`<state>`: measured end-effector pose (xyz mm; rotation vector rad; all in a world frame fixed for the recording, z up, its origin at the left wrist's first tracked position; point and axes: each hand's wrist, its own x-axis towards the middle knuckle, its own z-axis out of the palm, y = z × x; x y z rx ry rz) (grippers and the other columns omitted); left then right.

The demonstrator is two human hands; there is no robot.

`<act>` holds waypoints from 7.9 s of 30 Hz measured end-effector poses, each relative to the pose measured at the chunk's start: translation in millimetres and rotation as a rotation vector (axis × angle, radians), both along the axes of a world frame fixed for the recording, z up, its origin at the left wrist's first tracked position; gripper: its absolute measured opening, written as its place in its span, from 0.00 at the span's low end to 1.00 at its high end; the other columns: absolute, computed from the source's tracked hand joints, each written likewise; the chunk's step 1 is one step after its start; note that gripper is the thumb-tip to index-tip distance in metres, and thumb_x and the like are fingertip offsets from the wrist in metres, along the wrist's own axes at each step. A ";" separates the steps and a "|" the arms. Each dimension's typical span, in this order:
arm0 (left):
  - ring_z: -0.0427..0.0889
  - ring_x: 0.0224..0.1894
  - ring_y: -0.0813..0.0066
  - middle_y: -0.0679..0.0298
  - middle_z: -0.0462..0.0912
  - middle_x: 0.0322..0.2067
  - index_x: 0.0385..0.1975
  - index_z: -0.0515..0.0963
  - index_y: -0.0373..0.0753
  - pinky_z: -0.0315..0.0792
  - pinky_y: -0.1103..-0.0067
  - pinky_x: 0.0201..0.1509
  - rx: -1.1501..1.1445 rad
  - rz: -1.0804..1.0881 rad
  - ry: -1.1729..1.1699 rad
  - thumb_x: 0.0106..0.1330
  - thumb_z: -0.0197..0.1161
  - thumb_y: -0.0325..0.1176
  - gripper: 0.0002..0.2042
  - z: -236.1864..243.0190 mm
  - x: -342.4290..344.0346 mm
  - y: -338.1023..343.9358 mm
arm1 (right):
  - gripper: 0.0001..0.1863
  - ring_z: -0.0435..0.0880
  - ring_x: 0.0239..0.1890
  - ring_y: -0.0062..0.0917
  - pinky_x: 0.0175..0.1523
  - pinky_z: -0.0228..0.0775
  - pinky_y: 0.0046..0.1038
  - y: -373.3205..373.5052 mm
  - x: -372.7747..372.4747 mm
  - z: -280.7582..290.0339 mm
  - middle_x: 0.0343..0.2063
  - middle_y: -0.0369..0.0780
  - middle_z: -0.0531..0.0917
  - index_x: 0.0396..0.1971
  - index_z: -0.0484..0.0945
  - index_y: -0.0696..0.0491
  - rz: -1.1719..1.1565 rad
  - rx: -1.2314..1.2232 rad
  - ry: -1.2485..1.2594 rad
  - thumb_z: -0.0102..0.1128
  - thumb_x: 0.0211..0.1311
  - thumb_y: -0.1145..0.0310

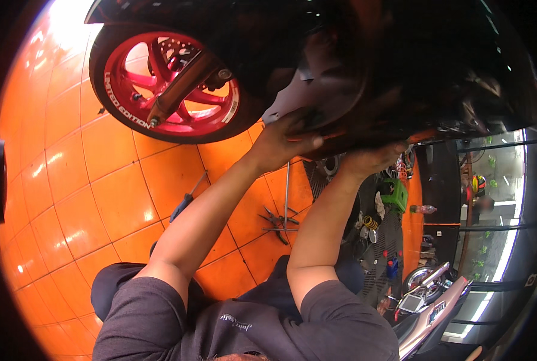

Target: The person removes and replaces screws from the lower fairing of a motorcycle using a screwdriver, and later handles a plastic fairing piece.

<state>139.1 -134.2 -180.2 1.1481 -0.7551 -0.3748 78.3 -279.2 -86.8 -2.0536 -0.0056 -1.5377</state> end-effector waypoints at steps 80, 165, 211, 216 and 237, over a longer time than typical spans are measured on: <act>0.71 0.58 0.57 0.56 0.73 0.57 0.63 0.61 0.36 0.66 0.62 0.61 -0.554 -0.135 1.276 0.69 0.27 0.65 0.38 -137.2 11.0 -108.0 | 0.16 0.76 0.49 0.31 0.57 0.71 0.42 7.2 -53.2 -167.4 0.46 0.41 0.77 0.51 0.71 0.56 0.355 1.572 -0.199 0.48 0.65 0.67; 0.78 0.44 0.66 0.59 0.74 0.46 0.57 0.66 0.38 0.77 0.74 0.45 -0.507 0.337 0.281 0.73 0.42 0.40 0.18 83.1 -24.0 -59.6 | 0.16 0.44 0.71 0.48 0.71 0.39 0.54 -91.0 -32.8 -134.9 0.68 0.46 0.55 0.45 0.84 0.36 -0.518 0.323 0.779 0.63 0.56 0.52; 0.80 0.33 0.76 0.61 0.82 0.34 0.54 0.72 0.34 0.74 0.75 0.36 0.488 0.479 0.428 0.68 0.58 0.34 0.18 -231.1 2.2 159.3 | 0.25 0.85 0.29 0.34 0.34 0.77 0.33 222.3 -65.3 -326.2 0.30 0.48 0.81 0.48 0.69 0.58 0.132 0.403 1.409 0.64 0.49 0.68; 0.82 0.37 0.69 0.57 0.81 0.39 0.50 0.71 0.30 0.77 0.72 0.42 0.204 0.371 0.870 0.68 0.58 0.35 0.17 -218.9 4.9 156.5 | 0.19 0.81 0.25 0.21 0.28 0.73 0.24 192.0 -89.8 -300.5 0.27 0.41 0.80 0.44 0.71 0.61 0.323 0.946 1.402 0.60 0.52 0.70; 0.84 0.39 0.63 0.54 0.81 0.36 0.44 0.70 0.32 0.80 0.71 0.43 -0.064 -0.083 1.092 0.67 0.59 0.37 0.15 -191.8 5.1 145.1 | 0.16 0.80 0.21 0.24 0.21 0.71 0.22 150.9 -101.6 -211.5 0.28 0.40 0.78 0.45 0.73 0.59 0.558 1.771 1.248 0.54 0.64 0.64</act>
